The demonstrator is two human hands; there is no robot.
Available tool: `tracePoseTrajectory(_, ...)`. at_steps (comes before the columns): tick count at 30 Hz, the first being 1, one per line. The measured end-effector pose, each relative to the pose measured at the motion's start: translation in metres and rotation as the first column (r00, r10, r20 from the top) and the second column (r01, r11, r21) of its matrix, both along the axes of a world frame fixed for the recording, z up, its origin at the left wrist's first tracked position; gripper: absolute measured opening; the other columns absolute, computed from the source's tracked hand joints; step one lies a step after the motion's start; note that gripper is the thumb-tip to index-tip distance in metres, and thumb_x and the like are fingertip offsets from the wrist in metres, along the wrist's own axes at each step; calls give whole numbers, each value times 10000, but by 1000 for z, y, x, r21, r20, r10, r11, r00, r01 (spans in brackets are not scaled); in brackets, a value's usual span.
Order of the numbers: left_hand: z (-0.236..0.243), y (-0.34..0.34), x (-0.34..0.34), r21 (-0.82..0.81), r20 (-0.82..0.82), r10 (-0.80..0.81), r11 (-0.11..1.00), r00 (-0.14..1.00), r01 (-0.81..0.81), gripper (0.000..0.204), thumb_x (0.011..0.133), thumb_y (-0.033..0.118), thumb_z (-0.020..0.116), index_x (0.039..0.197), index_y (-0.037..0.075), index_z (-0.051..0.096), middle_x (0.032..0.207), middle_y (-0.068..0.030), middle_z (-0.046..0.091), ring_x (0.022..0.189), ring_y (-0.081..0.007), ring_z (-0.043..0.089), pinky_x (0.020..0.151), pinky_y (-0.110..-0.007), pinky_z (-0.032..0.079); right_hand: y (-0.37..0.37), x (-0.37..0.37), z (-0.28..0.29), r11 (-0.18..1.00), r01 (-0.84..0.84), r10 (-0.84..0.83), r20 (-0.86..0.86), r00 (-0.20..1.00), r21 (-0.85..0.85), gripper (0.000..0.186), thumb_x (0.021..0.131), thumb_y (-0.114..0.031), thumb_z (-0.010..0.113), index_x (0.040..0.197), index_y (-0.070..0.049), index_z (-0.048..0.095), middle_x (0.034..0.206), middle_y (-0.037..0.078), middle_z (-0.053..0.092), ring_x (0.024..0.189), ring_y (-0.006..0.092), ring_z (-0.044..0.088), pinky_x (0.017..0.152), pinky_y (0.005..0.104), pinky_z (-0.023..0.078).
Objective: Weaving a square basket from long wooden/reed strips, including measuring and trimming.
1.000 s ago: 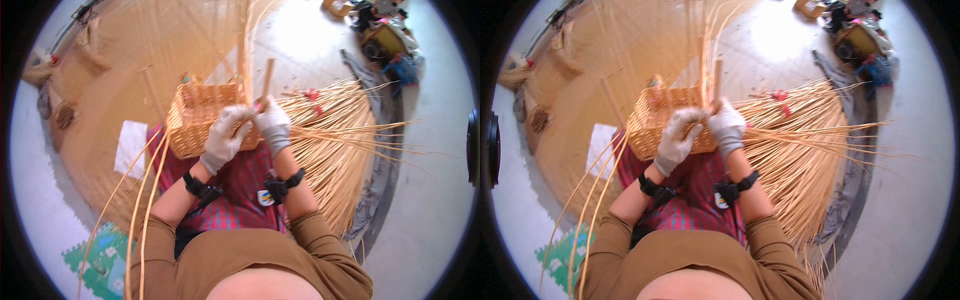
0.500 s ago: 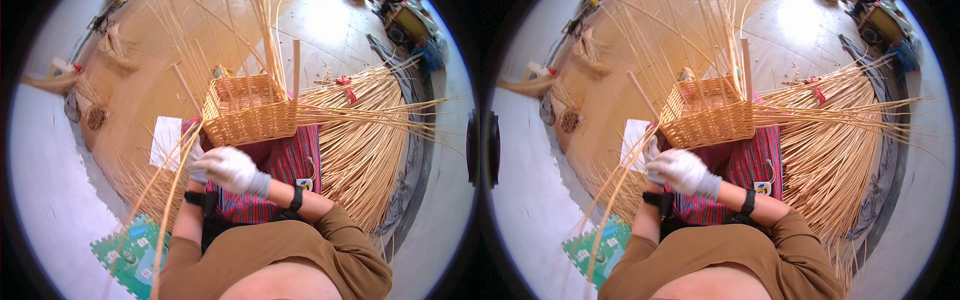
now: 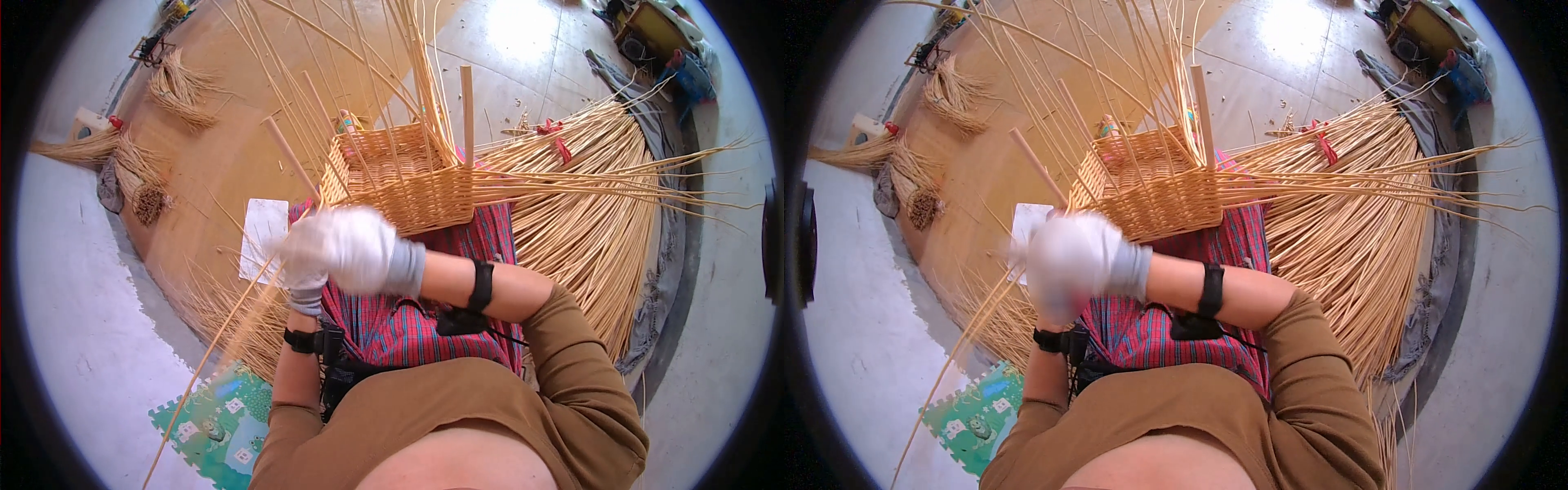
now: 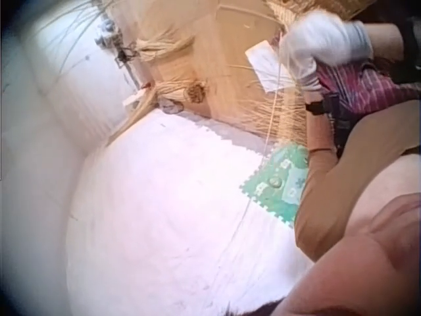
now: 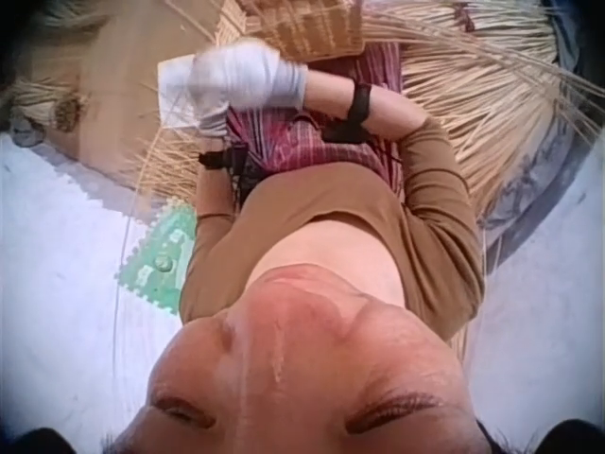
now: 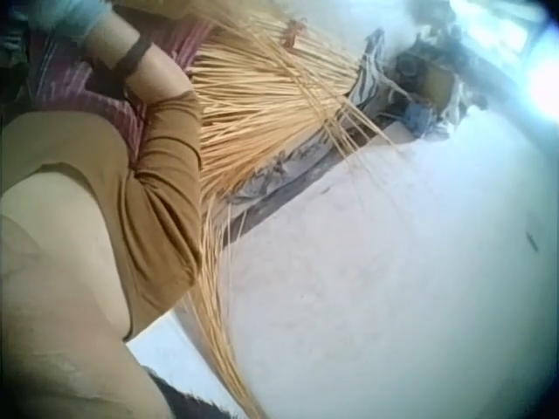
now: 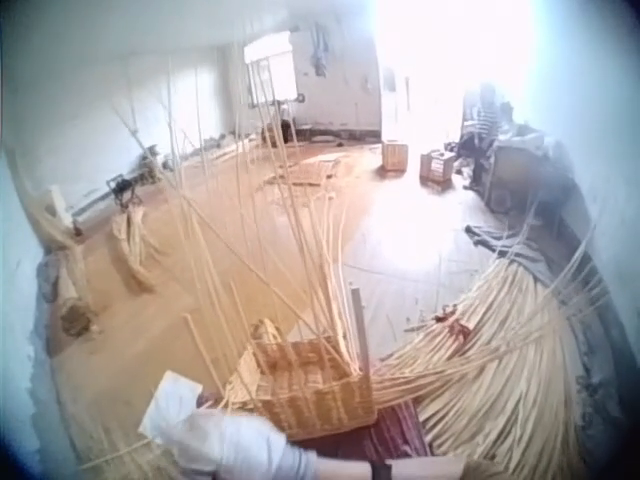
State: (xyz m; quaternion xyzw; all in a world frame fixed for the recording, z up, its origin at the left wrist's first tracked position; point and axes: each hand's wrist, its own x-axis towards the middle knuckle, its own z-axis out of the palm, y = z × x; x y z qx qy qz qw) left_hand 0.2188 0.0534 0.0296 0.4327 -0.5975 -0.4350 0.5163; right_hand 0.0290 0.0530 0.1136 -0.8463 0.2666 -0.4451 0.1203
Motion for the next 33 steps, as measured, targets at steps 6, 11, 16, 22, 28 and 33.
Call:
tracePoseTrajectory(6, -5, 30, -32, 174, -50, 288, 945, 956, -276, 432, 1135, 365, 440, 1266, 9, 645, 1046, -105, 718, 975, -176, 701, 930, -327, 560, -51, -60, -58, 765, 143, -615, 647, 450, 628, 141, 1086, -25, 494, 1209, -86, 524, 906, 61, 650, 834, 161, 670, 761, 327, 574)
tracePoseTrajectory(11, -10, 34, -66, -78, 171, 329, 944, 929, -320, 489, 1086, 148, 555, 1534, 32, 399, 1217, -89, 646, 966, -138, 632, 866, -281, 530, -43, -67, -101, 810, 25, -550, 746, 375, 585, 147, 1073, 1, 499, 1182, -97, 513, 932, 83, 682, 840, 179, 698, 779, 326, 594)
tracePoseTrajectory(16, 1, 10, -64, -285, 374, 332, 930, 866, -233, 411, 1046, 107, 606, 1451, 123, 537, 1261, -116, 634, 819, -143, 648, 708, -282, 560, -32, -71, -95, 697, 96, -665, 591, 457, 710, 143, 1080, -21, 496, 1188, -114, 502, 940, 90, 695, 843, 176, 707, 734, 317, 584)
tracePoseTrajectory(22, 10, -39, -79, 326, 225, -60, 945, 973, -17, 391, 1066, 156, 589, 1455, 182, 564, 1093, -124, 714, 879, -191, 699, 775, -338, 576, -46, -54, -45, 687, 293, -642, 366, 674, 665, 230, 1018, 12, 587, 1235, -55, 547, 1037, 134, 725, 953, 176, 702, 840, 311, 568)
tracePoseTrajectory(28, 3, -50, -82, 334, 217, -40, 942, 975, -36, 311, 1061, 135, 607, 1371, 142, 610, 1039, -70, 753, 825, -111, 669, 760, -299, 549, -111, -28, 12, 791, 491, -527, -1, 850, 366, 462, 979, -79, 612, 1439, -109, 589, 1304, 199, 681, 1064, 265, 731, 889, 350, 582)
tracePoseTrajectory(33, 3, -44, -78, 184, 142, -49, 983, 989, 22, 256, 1061, 158, 616, 1316, 143, 622, 800, -40, 672, 526, -96, 535, 540, -305, 479, -18, -101, -70, 820, 362, -538, 383, 751, 443, 502, 1077, -23, 432, 1552, -110, 295, 826, 54, 638, 772, 131, 666, 634, 255, 571)
